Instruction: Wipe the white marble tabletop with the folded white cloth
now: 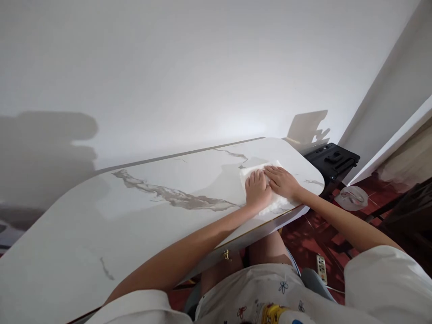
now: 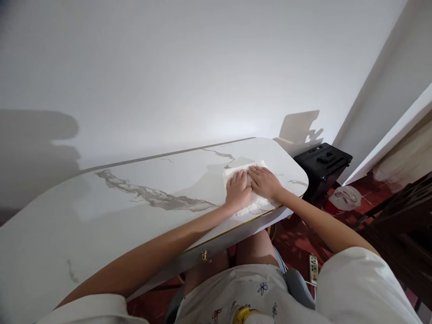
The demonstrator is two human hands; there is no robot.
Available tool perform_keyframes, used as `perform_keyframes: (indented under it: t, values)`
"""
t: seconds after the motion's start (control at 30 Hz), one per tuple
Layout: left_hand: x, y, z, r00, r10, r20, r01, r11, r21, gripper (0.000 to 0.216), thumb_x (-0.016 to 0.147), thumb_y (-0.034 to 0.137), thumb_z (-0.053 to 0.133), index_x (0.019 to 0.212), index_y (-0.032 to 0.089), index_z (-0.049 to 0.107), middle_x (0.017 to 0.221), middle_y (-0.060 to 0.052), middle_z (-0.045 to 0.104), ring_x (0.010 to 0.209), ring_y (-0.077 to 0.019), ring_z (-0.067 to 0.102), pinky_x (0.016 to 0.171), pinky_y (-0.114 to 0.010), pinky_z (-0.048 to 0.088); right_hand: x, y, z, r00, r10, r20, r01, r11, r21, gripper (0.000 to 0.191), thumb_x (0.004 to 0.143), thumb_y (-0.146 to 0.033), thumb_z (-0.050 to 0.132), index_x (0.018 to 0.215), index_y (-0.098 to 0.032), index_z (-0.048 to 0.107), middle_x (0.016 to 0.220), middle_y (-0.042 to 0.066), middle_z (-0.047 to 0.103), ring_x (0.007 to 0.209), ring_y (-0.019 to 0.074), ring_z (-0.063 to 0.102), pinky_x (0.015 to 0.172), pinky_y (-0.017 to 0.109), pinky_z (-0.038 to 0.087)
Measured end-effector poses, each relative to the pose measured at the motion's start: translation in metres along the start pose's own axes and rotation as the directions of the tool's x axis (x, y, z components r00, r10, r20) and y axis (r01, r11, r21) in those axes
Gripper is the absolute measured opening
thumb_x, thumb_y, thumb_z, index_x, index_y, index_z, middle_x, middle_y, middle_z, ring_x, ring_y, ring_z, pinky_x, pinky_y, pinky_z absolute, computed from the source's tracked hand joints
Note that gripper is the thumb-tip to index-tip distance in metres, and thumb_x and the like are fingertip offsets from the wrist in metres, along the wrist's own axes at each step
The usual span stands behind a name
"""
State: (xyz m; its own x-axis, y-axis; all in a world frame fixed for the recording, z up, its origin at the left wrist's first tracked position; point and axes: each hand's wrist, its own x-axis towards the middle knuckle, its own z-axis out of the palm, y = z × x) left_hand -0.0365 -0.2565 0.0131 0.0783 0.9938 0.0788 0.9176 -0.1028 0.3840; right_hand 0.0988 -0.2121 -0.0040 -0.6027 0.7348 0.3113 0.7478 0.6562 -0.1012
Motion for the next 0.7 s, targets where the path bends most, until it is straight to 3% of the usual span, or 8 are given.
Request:
perform_keyframes:
  t: [0.17,0.37,0.5,0.7]
  values:
    - [-0.012,0.047,0.007,0.994,-0.048,0.096,0.065,0.98,-0.187,0.057,0.088,0.02,0.036,0.145,0.015,0.034,0.156,-0.006,0.026,0.146,-0.0212,0.016,0.119,-0.036,0.016,-0.043,0.032,-0.018,1.0,-0.021,-0.003,0.022,0.997,0.067,0.049,0.093,-0.029,0.037,0.141,-0.02,0.046,0.144,0.009,0.046,0.134,0.0254,0.041,0.11,0.048,0.034]
    - [0.018,0.093,0.027,0.994,0.022,0.105,0.012,0.95,-0.313,0.057,0.089,0.02,0.032,0.145,0.008,0.032,0.156,-0.01,0.024,0.146,-0.0211,0.013,0.12,-0.037,0.01,-0.057,0.097,-0.03,0.999,-0.022,-0.029,0.025,0.995,0.099,0.048,0.092,-0.029,0.039,0.138,-0.019,0.05,0.141,0.009,0.05,0.131,0.0256,0.045,0.11,0.048,0.036]
    - [0.056,0.102,0.036,0.996,0.015,0.088,0.014,0.947,-0.32,0.056,0.089,0.022,0.031,0.144,0.012,0.034,0.156,-0.007,0.027,0.146,-0.0194,0.016,0.12,-0.036,0.013,-0.038,0.133,-0.026,0.999,0.029,-0.044,-0.026,0.997,0.073,0.046,0.091,-0.03,0.04,0.135,-0.023,0.054,0.137,0.005,0.055,0.129,0.0254,0.048,0.109,0.048,0.038]
    - [0.128,0.084,0.037,1.0,-0.004,0.02,0.01,0.959,-0.284,0.056,0.088,0.022,0.031,0.143,0.016,0.037,0.154,-0.004,0.032,0.144,-0.018,0.02,0.118,-0.034,0.014,0.031,0.173,-0.009,0.998,0.06,-0.012,-0.06,0.998,0.014,0.046,0.092,-0.03,0.038,0.133,-0.023,0.056,0.138,0.003,0.053,0.131,0.0235,0.046,0.111,0.043,0.036]
